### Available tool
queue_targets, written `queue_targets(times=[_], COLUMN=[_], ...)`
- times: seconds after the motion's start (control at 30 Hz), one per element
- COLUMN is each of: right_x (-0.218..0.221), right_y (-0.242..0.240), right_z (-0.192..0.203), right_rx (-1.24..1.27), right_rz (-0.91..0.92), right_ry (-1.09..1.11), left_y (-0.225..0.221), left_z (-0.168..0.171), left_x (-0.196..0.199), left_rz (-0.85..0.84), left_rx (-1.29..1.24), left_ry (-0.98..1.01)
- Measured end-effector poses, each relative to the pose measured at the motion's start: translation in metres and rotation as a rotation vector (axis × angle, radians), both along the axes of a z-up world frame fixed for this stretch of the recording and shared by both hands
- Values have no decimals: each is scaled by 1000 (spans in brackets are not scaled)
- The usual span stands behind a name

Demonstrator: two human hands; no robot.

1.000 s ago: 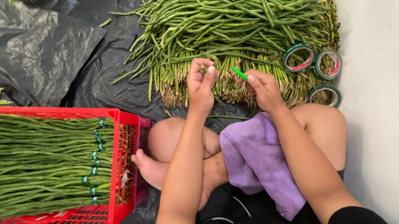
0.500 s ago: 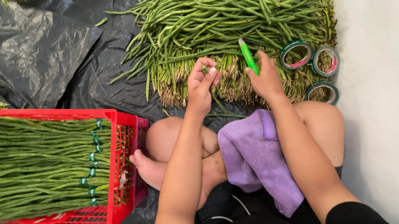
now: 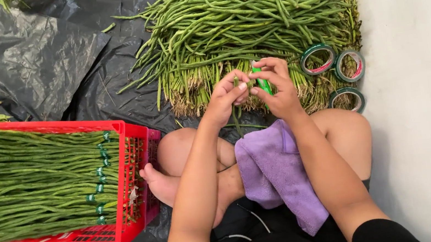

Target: Cleaning and trimming long green beans using a cloth and a small tool

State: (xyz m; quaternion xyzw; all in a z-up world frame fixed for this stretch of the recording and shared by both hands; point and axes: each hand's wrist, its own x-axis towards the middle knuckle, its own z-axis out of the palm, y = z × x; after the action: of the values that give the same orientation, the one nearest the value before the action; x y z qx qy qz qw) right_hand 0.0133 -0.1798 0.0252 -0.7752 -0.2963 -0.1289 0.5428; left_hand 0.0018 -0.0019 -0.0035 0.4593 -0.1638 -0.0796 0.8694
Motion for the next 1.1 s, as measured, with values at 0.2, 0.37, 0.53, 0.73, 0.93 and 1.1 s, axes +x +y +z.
queue_targets(times=[0.2, 0.37, 0.53, 0.73, 0.93, 1.1], right_x=[5, 8, 8, 4, 7, 10], right_y=[-6, -9, -11, -14, -23, -26], right_z=[-3, -3, -11, -6, -20, -25], right_rx=[20, 13, -19, 21, 137, 231], right_rz=[7, 51, 184, 271, 349, 350], right_ry=[-20, 11, 117, 210, 337, 412], left_y=[5, 9, 12, 17, 19, 19], left_z=[0, -3, -2, 0, 5, 8], left_x=[2, 4, 5, 3, 3, 5], left_rz=[-41, 4, 23, -2, 4, -44], left_rx=[-31, -28, 38, 32, 39, 29], left_ry=[25, 27, 26, 39, 34, 49])
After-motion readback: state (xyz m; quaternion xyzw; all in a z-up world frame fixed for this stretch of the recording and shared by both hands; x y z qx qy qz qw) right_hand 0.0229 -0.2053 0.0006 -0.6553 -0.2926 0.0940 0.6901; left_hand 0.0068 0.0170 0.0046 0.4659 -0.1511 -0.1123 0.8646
